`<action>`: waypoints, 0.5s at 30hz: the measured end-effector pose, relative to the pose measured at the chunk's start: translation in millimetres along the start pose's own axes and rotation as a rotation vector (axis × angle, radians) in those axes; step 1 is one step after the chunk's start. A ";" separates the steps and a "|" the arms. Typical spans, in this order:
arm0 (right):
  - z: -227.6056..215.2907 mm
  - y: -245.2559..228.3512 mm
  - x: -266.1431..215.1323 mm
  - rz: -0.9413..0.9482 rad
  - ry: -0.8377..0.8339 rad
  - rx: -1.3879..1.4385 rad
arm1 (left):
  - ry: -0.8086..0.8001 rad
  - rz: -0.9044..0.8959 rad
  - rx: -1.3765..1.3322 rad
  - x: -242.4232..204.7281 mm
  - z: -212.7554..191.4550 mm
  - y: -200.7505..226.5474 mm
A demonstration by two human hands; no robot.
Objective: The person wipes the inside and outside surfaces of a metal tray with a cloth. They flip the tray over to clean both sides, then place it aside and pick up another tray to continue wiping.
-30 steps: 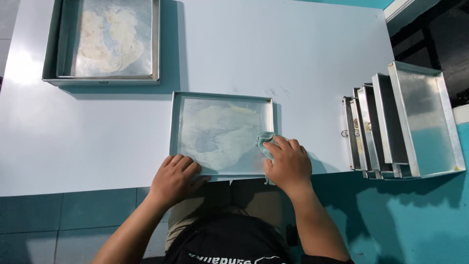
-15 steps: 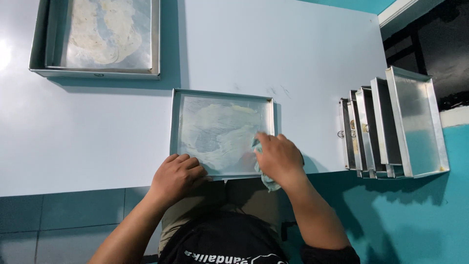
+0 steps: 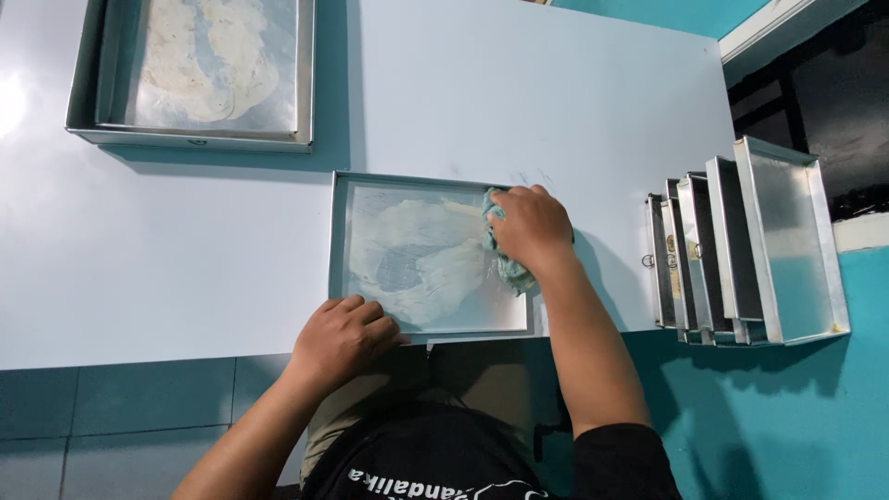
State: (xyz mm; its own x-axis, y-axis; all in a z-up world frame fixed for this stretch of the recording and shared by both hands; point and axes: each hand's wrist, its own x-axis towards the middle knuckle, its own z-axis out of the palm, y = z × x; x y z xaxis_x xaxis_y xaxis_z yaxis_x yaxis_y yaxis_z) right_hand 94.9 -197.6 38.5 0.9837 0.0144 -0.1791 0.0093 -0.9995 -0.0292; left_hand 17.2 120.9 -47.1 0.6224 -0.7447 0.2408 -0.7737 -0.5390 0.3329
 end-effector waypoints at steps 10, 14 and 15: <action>-12.5 -29.1 -90.2 -0.170 -0.334 -0.030 | -0.039 -0.073 -0.096 5.2 -6.0 4.0; -5.1 -30.9 -98.4 -0.260 -0.294 -0.148 | -0.073 -0.052 -0.114 7.0 -11.1 2.9; -8.7 -34.3 -96.7 -0.231 -0.311 -0.156 | -0.098 -0.033 -0.110 7.2 -12.0 1.8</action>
State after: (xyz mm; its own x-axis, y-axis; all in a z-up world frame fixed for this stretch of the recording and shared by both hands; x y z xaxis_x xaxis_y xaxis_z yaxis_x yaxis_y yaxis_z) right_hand 1.0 -164.9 65.4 0.8517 0.2228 -0.4744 0.2743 -0.9608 0.0413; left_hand 21.7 119.3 -33.8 0.6289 -0.7648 0.1400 -0.7319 -0.5215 0.4387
